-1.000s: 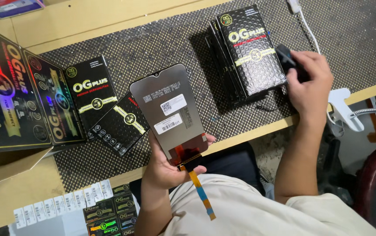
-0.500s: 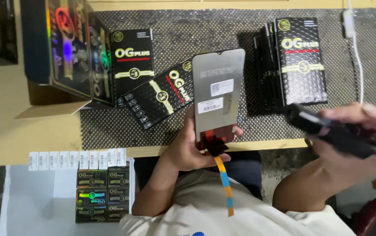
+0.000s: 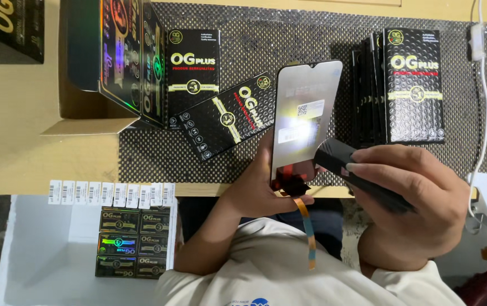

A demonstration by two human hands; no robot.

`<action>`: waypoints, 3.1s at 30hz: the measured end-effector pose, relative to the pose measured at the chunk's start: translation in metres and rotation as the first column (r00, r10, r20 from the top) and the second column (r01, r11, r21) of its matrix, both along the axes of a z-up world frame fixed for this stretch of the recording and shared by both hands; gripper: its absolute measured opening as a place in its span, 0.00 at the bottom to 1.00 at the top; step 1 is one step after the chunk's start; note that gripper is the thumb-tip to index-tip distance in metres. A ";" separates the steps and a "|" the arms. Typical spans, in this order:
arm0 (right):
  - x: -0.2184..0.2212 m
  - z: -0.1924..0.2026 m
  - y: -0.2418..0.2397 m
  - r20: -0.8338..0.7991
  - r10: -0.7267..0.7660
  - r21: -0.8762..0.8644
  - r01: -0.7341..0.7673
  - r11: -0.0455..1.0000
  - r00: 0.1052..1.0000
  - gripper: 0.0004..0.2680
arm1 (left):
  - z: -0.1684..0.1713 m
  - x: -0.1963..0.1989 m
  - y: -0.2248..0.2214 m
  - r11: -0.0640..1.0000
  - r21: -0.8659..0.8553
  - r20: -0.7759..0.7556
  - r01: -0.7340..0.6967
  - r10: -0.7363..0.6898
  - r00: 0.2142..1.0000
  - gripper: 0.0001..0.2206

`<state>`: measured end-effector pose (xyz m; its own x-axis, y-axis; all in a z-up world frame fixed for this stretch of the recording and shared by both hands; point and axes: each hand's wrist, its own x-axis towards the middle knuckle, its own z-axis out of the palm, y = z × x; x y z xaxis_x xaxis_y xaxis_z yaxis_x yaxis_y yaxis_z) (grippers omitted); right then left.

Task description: The person prepares phone screens for packaging by applying small rectangular labels to the back of the screen, checking the surface with a small light, and then sliding each screen into a protective plastic sleeve before placing it into a black box.

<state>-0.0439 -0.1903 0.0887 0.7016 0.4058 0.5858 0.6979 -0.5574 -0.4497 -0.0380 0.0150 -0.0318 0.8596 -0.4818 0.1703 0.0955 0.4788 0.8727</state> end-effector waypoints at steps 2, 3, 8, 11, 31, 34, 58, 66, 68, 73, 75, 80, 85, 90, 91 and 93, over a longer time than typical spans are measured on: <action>0.000 -0.001 0.000 0.008 -0.004 0.010 0.004 1.000 1.000 0.05 | -0.005 0.000 0.001 1.000 0.020 0.016 -0.013 0.012 1.000 0.49; 0.000 -0.002 0.000 0.017 -0.007 0.022 0.006 1.000 1.000 0.05 | -0.008 -0.001 0.001 0.999 0.042 0.033 -0.027 0.026 0.999 0.50; -0.001 -0.004 -0.005 0.019 0.016 0.025 -0.016 1.000 1.000 0.04 | 0.004 0.005 0.003 0.991 0.111 0.183 -0.080 0.059 0.981 0.43; -0.002 -0.004 -0.002 0.034 -0.009 0.041 0.008 0.999 0.999 0.04 | 0.003 0.005 0.002 0.998 0.020 0.230 -0.059 0.053 0.972 0.41; 0.048 -0.111 -0.156 -0.031 -0.535 0.111 0.535 0.837 0.844 0.12 | -0.007 -0.003 -0.002 0.987 -0.161 0.111 -0.001 0.019 0.994 0.39; 0.050 -0.123 -0.150 -0.123 -0.509 0.088 0.520 0.850 0.852 0.14 | -0.002 -0.003 -0.004 0.991 -0.115 0.031 -0.063 0.067 0.997 0.37; 0.039 -0.090 0.011 -0.379 0.181 0.595 0.089 0.799 0.908 0.13 | 0.032 0.014 -0.039 0.259 0.399 0.879 -0.879 0.165 0.448 0.27; 0.032 -0.090 -0.031 -0.501 0.018 0.604 0.334 0.724 0.865 0.18 | 0.021 0.048 0.012 -0.185 0.734 0.656 -0.654 -0.055 0.752 0.56; 0.029 -0.092 -0.039 -0.483 0.017 0.636 0.338 0.694 0.875 0.15 | 0.022 0.045 0.010 -0.162 0.721 0.680 -0.674 -0.020 0.733 0.51; 0.030 -0.094 -0.058 -0.393 -0.043 0.715 0.335 0.614 0.918 0.13 | 0.035 0.037 0.009 -0.088 0.693 0.720 -0.716 0.032 0.693 0.48; 0.032 -0.086 -0.059 -0.367 -0.063 0.754 0.337 0.563 0.928 0.14 | 0.050 0.030 0.009 0.025 0.651 0.754 -0.758 0.093 0.651 0.49; 0.043 -0.091 -0.050 -0.315 -0.008 0.820 0.277 0.501 0.949 0.13 | 0.076 0.016 -0.003 0.126 0.550 0.820 -0.826 0.106 0.563 0.37; 0.050 -0.083 -0.023 -0.307 0.005 0.835 0.267 0.481 0.952 0.16 | 0.076 0.010 -0.015 0.183 0.556 0.814 -0.811 0.075 0.576 0.43; 0.050 -0.094 -0.011 -0.300 0.062 0.853 0.239 0.464 0.952 0.13 | 0.060 0.010 -0.023 0.197 0.580 0.794 -0.790 0.077 0.602 0.54; 0.048 -0.098 -0.010 -0.300 0.058 0.853 0.240 0.463 0.952 0.13 | 0.057 0.012 -0.023 0.200 0.580 0.795 -0.790 0.075 0.602 0.54; 0.044 -0.106 -0.007 -0.360 0.204 0.832 0.214 0.513 0.910 0.11 | 0.051 0.014 -0.021 0.285 0.506 0.810 -0.814 0.167 0.563 0.49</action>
